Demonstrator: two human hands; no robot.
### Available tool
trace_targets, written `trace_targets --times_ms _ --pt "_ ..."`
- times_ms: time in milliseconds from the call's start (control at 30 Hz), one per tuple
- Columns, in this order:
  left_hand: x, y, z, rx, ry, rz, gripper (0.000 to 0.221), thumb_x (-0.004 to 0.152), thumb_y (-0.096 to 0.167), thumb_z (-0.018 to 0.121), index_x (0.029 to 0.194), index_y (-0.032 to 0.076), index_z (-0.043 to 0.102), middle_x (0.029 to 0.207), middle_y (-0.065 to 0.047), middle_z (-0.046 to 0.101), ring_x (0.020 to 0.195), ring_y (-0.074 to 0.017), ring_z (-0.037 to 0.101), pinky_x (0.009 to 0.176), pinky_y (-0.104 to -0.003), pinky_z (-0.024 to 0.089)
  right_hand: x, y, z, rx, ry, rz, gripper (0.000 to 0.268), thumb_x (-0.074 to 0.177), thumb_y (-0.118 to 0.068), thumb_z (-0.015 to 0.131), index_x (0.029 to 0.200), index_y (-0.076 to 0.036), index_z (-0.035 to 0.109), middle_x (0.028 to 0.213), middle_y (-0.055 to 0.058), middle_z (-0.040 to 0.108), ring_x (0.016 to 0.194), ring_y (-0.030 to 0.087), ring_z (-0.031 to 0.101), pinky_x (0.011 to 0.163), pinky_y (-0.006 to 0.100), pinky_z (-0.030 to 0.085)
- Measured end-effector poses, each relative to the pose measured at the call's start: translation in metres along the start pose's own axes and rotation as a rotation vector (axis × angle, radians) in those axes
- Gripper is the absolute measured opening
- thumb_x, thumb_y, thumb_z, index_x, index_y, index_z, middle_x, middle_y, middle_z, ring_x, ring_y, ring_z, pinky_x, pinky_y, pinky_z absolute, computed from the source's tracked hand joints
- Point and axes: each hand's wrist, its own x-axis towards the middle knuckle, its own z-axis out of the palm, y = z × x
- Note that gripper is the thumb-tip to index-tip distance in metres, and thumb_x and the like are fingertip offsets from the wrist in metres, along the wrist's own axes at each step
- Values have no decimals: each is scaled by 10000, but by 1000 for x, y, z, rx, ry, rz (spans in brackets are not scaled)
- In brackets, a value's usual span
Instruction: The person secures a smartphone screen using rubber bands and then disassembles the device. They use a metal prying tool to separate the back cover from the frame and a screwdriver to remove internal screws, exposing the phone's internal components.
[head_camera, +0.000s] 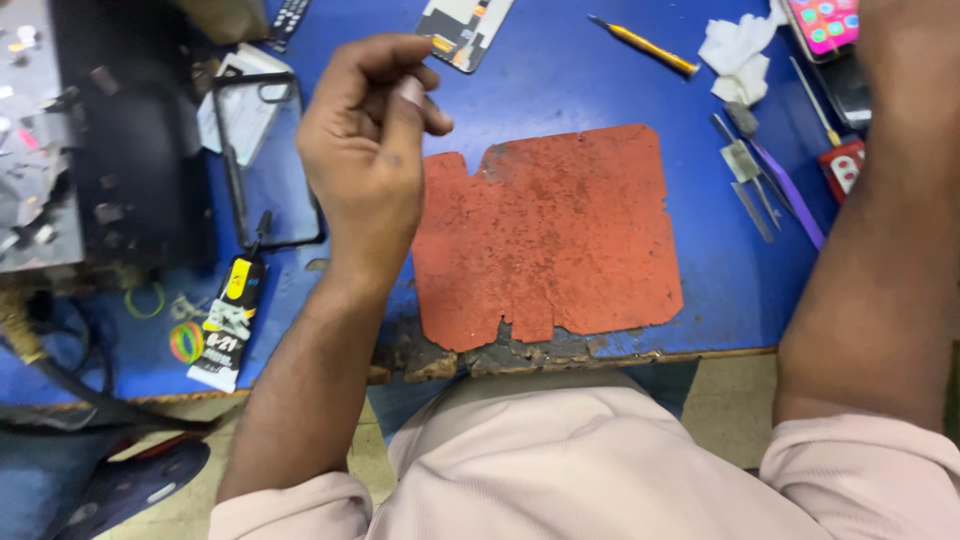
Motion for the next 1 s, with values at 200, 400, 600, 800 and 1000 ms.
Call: trace_targets --times_ms 200,400,600,800,1000 --pt "13 -2 -4 210 104 -99 134 1120 34 564 1209 20 664 896 -85 680 619 -83 581 566 -235 476 6 -90 -35 260 72 -282 41 1034 -113 741 1028 -73 744 891 80 706 767 219 698 676 351 544" --pt "31 -36 0 756 -124 215 321 1015 69 719 1310 30 597 1172 -148 706 1024 -304 701 877 -401 582 0 -165 -41 498 -98 -601 80 949 -158 764 1025 -140 751 945 39 722 861 249 719 712 385 573" --pt "56 -72 11 1135 -251 102 590 954 231 830 1384 9 493 1180 -217 634 1108 -437 576 930 -525 493 -2 -178 -48 530 -172 -712 125 864 -194 780 965 -124 756 866 45 713 787 269 703 629 409 553" --pt "88 -86 22 1296 -248 -116 820 749 296 944 1363 46 462 1232 -219 570 1160 -449 534 868 -562 477 1 -171 -52 571 -133 -630 116 890 -174 768 989 -114 756 834 58 690 779 280 691 645 419 546" --pt "98 -86 20 1121 -161 87 673 598 183 964 1160 34 626 1184 -165 642 1093 -441 581 872 -526 491 1 -166 -47 514 -37 -526 96 939 -163 777 1029 -130 764 902 49 721 837 262 713 695 398 562"
